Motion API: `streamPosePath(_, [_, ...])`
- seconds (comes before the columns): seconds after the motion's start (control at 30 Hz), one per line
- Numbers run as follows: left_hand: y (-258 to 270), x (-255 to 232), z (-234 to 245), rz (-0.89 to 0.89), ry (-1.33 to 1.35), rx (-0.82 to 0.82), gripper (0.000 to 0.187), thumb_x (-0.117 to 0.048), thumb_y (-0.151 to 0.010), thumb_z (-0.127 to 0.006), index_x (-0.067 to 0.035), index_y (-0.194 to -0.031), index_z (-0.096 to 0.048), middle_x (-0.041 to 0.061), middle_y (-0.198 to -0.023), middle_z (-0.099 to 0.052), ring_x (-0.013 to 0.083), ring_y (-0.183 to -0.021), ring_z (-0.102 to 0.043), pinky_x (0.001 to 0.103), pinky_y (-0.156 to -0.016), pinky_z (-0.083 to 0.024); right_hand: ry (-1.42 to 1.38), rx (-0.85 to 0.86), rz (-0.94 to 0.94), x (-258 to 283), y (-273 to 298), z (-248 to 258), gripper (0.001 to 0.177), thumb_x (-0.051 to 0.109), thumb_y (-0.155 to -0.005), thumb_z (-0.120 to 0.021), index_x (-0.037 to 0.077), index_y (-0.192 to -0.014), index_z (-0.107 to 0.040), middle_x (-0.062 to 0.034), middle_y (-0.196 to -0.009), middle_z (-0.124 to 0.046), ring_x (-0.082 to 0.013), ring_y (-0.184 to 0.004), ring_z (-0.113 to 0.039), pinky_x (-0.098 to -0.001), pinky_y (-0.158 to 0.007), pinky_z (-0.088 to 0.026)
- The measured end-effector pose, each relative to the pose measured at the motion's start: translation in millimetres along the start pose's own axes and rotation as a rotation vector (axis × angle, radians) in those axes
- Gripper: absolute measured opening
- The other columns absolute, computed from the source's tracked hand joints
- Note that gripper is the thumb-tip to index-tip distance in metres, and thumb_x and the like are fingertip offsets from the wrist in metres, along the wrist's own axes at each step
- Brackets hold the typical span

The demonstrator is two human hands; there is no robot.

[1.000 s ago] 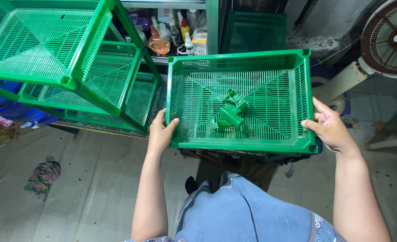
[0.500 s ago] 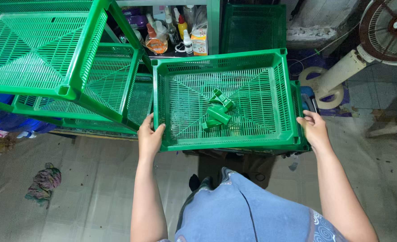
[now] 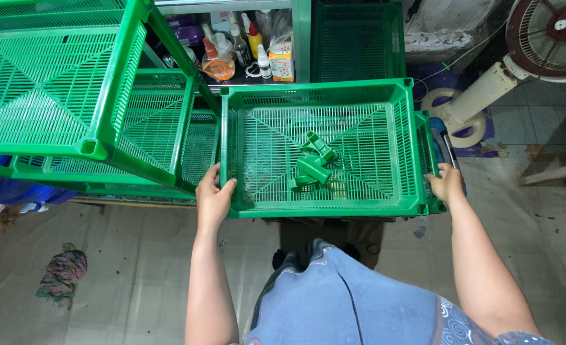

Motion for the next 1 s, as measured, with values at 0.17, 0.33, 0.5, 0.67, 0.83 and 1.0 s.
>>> streamPosePath(0.17, [-1.9, -2.2, -1.5, 0.024, -0.004, 0.023, 0.046, -0.001, -0.087, -0.067, 0.002, -0.132, -0.062, 0.010, -0.104, -0.079, 0.0075, -0.088, -0.071, 0.023, -0.076, -0.055, 0.022, -0.050, -0.082, -8.0, -6.0, 19.2, 0.049, 0.004, -0.081, -0.084, -0.001, -0.127, -0.067, -0.0220, -0.117, -0.073, -0.0287, -0.100, -0.070, -0.0376, -0.084, -0.052])
streamPosePath(0.33, [-2.5, -3.6, -2.7, 0.061, -0.002, 0.041, 0.046, 0.001, -0.086, -0.067, 0.002, -0.132, -0.062, 0.011, -0.104, -0.079, 0.0085, -0.085, -0.070, 0.023, -0.073, -0.055, -0.153, -0.031, -0.118, -24.1, -5.4, 52.5, 0.039, -0.002, -0.086, -0.078, -0.002, -0.123, -0.069, -0.0176, -0.112, -0.076, -0.0242, -0.095, -0.072, -0.0362, -0.079, -0.053])
streamPosePath(0.5, [-3.6, -6.3, -7.1, 0.022, 0.069, 0.077, 0.048, 0.003, -0.086, -0.066, 0.002, -0.134, -0.060, 0.010, -0.108, -0.078, 0.0074, -0.091, -0.071, 0.023, -0.077, -0.057, -0.352, 0.029, -0.136, -36.0, -5.7, 87.8, 0.041, -0.004, -0.090, -0.071, -0.005, -0.130, -0.064, -0.0178, -0.114, -0.074, -0.0232, -0.093, -0.071, -0.0376, -0.076, -0.055])
streamPosePath(0.67, [-3.1, 1.8, -10.8, 0.038, 0.071, 0.083, 0.048, 0.003, -0.087, -0.066, 0.002, -0.134, -0.060, 0.010, -0.107, -0.078, 0.0085, -0.090, -0.070, 0.024, -0.077, -0.056, -0.379, -0.054, -0.190, -54.3, 1.9, 135.0, 0.039, -0.004, -0.095, -0.071, -0.008, -0.132, -0.062, -0.0188, -0.114, -0.072, -0.0217, -0.093, -0.070, -0.0364, -0.074, -0.054])
streamPosePath(0.83, [-3.6, 8.7, -16.7, 0.022, 0.149, 0.089, 0.050, 0.004, -0.087, -0.065, 0.004, -0.136, -0.057, 0.012, -0.109, -0.076, 0.0102, -0.094, -0.071, 0.024, -0.080, -0.056, -0.579, -0.131, -0.119, -49.8, -6.0, 153.9, 0.035, -0.006, -0.095, -0.070, -0.010, -0.128, -0.062, -0.0183, -0.113, -0.073, -0.0184, -0.094, -0.072, -0.0317, -0.076, -0.057])
streamPosePath(1.0, [0.3, 15.8, -17.2, 0.023, 0.181, 0.064, 0.051, 0.005, -0.087, -0.065, 0.005, -0.137, -0.055, 0.013, -0.109, -0.076, 0.0117, -0.095, -0.071, 0.025, -0.080, -0.056, -0.739, -0.189, -0.153, -40.7, -15.3, 139.1, 0.022, -0.008, -0.091, -0.071, -0.008, -0.113, -0.067, -0.0131, -0.104, -0.074, -0.0178, -0.085, -0.073, -0.0329, -0.069, -0.058])
Point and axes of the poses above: each hand's wrist, its own y-axis away from the middle knuckle, its own z-axis out of the back of the hand, x = y × z, the point moved 9 cm from there along -y, towards the middle knuckle
